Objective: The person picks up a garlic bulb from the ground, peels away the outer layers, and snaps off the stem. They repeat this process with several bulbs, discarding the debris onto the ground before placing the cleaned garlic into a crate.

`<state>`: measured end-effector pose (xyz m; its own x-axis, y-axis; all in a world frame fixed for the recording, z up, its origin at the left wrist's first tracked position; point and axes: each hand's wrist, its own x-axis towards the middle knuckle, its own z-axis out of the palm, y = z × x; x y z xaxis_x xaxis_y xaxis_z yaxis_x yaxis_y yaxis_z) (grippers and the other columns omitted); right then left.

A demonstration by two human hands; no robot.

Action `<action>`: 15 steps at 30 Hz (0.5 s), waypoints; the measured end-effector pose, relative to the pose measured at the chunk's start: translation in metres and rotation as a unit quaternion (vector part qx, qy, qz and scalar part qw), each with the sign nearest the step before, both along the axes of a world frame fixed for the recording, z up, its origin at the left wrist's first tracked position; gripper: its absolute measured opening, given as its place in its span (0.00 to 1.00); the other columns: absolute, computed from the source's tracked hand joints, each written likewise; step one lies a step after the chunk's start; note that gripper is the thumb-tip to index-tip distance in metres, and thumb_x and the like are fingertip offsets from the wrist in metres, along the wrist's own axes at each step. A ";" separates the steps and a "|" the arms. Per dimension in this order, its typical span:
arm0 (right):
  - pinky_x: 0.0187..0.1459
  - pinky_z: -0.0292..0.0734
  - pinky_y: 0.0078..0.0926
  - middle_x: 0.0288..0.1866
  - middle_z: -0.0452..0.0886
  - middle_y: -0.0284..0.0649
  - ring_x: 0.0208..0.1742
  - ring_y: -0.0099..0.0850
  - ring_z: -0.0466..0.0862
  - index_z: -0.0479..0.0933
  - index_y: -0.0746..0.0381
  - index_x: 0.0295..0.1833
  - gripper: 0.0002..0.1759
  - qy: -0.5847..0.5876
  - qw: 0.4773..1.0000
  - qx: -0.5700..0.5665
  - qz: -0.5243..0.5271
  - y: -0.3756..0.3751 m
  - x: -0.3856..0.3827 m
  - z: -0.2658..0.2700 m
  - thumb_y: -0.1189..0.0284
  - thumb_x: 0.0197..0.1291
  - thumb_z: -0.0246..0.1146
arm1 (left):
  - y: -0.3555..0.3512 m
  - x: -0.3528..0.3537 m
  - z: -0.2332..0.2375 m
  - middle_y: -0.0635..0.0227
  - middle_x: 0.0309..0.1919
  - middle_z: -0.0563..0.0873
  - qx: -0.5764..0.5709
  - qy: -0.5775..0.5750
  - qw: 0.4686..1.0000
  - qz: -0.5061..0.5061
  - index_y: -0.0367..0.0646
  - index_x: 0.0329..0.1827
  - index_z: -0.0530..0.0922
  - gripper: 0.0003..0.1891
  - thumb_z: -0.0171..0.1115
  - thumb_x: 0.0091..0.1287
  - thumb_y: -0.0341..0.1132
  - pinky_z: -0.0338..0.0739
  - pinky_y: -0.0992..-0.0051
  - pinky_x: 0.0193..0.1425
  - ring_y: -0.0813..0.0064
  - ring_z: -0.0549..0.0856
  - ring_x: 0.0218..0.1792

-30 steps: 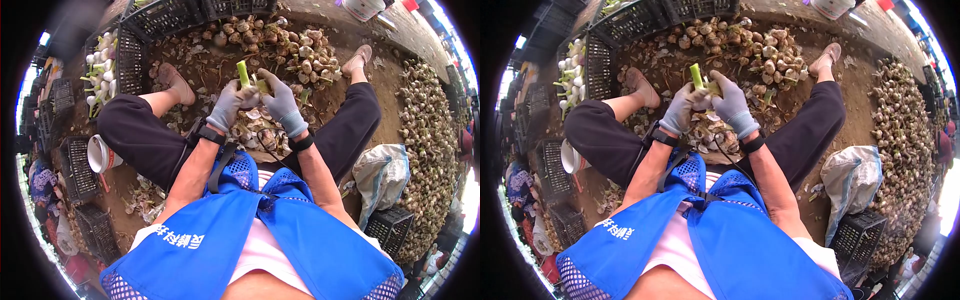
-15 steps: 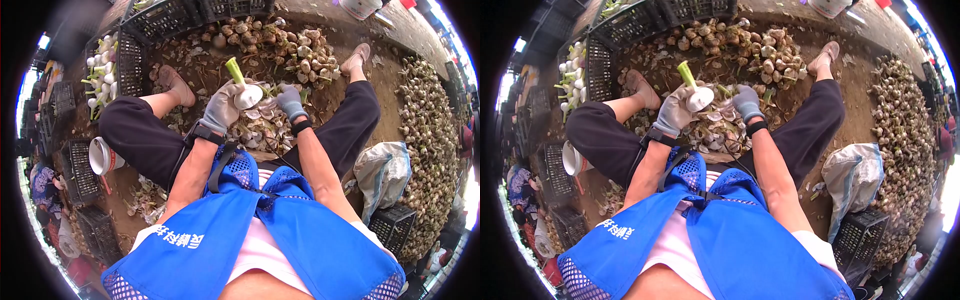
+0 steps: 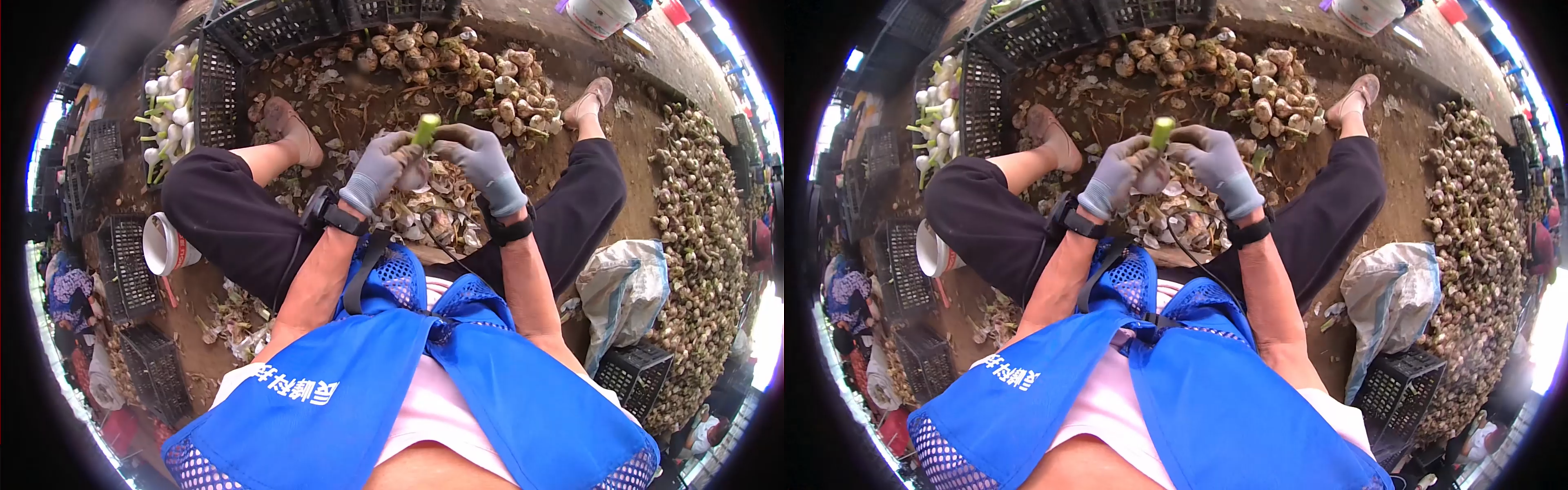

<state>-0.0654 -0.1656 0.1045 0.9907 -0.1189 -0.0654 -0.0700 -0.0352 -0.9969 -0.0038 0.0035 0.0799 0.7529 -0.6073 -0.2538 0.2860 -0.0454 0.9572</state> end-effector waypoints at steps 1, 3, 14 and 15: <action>0.41 0.73 0.16 0.37 0.82 0.37 0.37 0.20 0.79 0.78 0.71 0.43 0.12 0.014 0.999 -0.018 0.023 0.000 0.001 0.000 0.76 0.54 0.63 | -0.002 -0.002 -0.002 0.66 0.38 0.80 0.014 -0.042 0.998 -0.037 0.36 0.46 0.75 0.11 0.52 0.67 0.34 0.73 0.80 0.44 0.81 0.78 0.38; 0.40 0.74 0.16 0.36 0.82 0.36 0.36 0.20 0.79 0.78 0.71 0.43 0.12 0.052 0.998 0.013 0.027 -0.006 0.002 -0.005 0.76 0.54 0.63 | -0.003 -0.003 -0.003 0.71 0.36 0.79 0.048 -0.095 0.990 -0.089 0.36 0.45 0.75 0.09 0.53 0.67 0.32 0.69 0.85 0.41 0.85 0.75 0.36; 0.48 0.77 0.33 0.43 0.80 0.45 0.44 0.34 0.81 0.72 0.70 0.53 0.17 0.037 0.927 0.374 0.006 -0.022 -0.010 -0.006 0.71 0.63 0.52 | -0.006 0.002 -0.008 0.57 0.43 0.80 -0.296 0.237 0.925 -0.001 0.35 0.49 0.72 0.20 0.54 0.65 0.44 0.79 0.64 0.43 0.64 0.81 0.43; 0.48 0.77 0.32 0.45 0.80 0.44 0.45 0.33 0.81 0.72 0.70 0.53 0.17 0.024 0.937 0.349 0.012 -0.023 -0.010 -0.005 0.72 0.62 0.52 | -0.005 0.003 -0.008 0.57 0.43 0.80 -0.295 0.235 0.926 -0.001 0.35 0.49 0.72 0.20 0.54 0.65 0.44 0.79 0.64 0.43 0.64 0.81 0.43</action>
